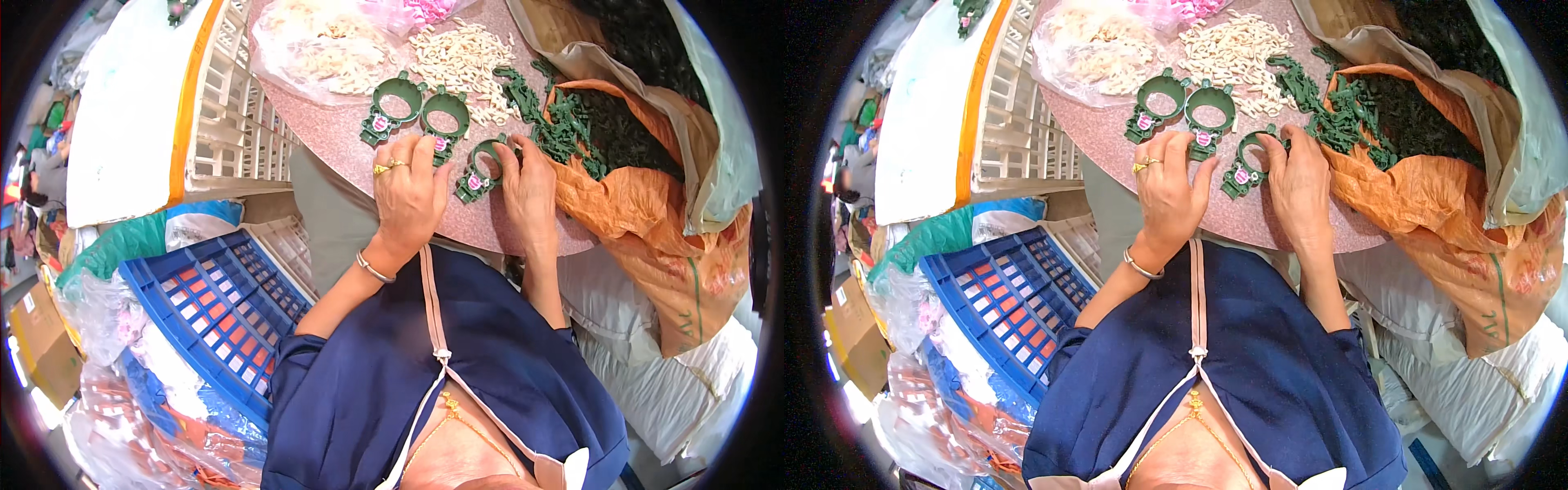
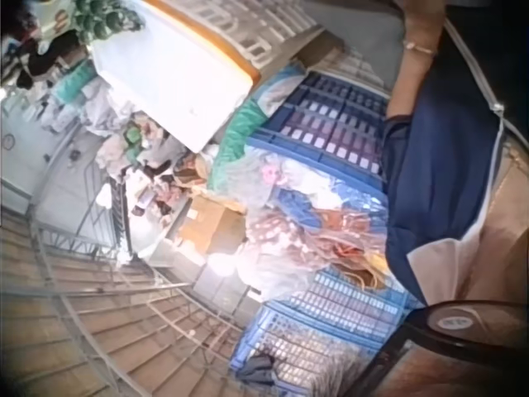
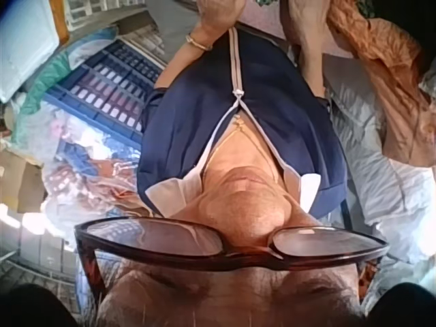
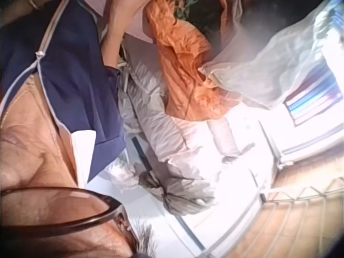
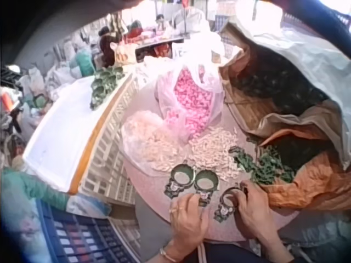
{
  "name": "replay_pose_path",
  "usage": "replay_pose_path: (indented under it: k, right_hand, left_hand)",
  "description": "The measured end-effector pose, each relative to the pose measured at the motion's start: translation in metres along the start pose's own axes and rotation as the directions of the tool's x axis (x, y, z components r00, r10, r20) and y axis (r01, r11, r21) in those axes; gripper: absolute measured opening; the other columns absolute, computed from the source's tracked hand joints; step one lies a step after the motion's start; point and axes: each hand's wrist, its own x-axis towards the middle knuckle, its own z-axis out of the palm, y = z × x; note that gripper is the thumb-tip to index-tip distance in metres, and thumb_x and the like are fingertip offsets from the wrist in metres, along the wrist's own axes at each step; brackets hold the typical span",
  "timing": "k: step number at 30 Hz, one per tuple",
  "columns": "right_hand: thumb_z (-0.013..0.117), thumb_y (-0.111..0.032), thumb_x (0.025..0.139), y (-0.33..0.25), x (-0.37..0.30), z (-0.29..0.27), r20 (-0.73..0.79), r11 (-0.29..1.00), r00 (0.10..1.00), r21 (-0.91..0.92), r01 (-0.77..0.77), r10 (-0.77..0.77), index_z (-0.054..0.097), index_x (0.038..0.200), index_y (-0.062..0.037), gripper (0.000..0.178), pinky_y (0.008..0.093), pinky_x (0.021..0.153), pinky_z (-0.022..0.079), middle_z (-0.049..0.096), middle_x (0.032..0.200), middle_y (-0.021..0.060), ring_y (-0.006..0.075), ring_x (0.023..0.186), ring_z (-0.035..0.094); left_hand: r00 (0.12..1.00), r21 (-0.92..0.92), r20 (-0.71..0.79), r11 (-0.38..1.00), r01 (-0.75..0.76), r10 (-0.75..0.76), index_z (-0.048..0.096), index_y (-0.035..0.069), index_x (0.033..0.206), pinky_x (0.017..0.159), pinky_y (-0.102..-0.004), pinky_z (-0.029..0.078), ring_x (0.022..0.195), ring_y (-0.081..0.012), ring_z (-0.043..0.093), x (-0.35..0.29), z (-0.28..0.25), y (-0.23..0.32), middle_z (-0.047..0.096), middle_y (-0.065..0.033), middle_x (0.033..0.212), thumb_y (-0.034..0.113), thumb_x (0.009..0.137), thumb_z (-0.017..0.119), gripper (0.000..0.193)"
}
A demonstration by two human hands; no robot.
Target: Attaching small decorative plastic pieces to green plastic toy frames at a workspace.
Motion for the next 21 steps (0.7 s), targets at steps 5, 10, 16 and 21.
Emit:
replay_pose_path:
  k: [5,10,16,21]
  right_hand:
    - [0.066,-0.023,0.095,0.006,0.001,0.0,0.0,0.999,1.0,0.028,-0.015,0.015,0.064,0.11,0.005,0.032,0.0477,0.077,0.05,0.067,0.098,0.0267,0.0447,0.09,0.064]
    - [0.066,-0.018,0.095,0.007,-0.002,0.001,-0.069,0.995,0.998,0.097,0.0,0.007,0.065,0.104,0.0047,0.024,0.0424,0.07,0.05,0.068,0.089,0.0248,0.039,0.077,0.066]
    - [0.065,-0.017,0.097,0.0,0.0,-0.008,0.032,0.984,0.994,0.144,-0.11,0.106,0.066,0.095,0.0039,0.021,0.0349,0.058,0.047,0.064,0.072,0.0178,0.022,0.059,0.058]
    - [0.065,-0.015,0.097,-0.019,0.012,-0.008,0.0,0.935,0.994,0.339,-0.104,0.11,0.065,0.093,0.0035,0.019,0.0312,0.054,0.044,0.063,0.069,0.0142,0.0144,0.055,0.053]
  left_hand:
    - [0.998,0.011,0.054,0.999,0.044,-0.045,0.058,0.0,0.113,0.088,-0.0452,0.043,0.099,-0.0361,0.056,0.001,-0.003,-0.001,0.06,-0.0169,0.104,0.012,0.078,0.081,0.044]
    - [0.994,-0.011,-0.108,1.0,-0.015,0.013,0.061,0.002,0.114,0.086,-0.045,0.044,0.098,-0.0346,0.056,0.012,-0.009,-0.006,0.061,-0.0146,0.106,0.017,0.077,0.082,0.046]
    - [0.997,-0.034,-0.067,0.999,0.04,-0.043,0.062,0.003,0.111,0.083,-0.0453,0.045,0.092,-0.0346,0.057,0.023,-0.028,-0.014,0.061,-0.0141,0.1,0.024,0.077,0.083,0.046]
    - [0.996,-0.135,0.029,0.988,-0.079,0.083,0.06,-0.001,0.118,0.085,-0.0445,0.048,0.093,-0.034,0.06,0.003,-0.025,0.007,0.063,-0.0155,0.1,0.029,0.076,0.085,0.058]
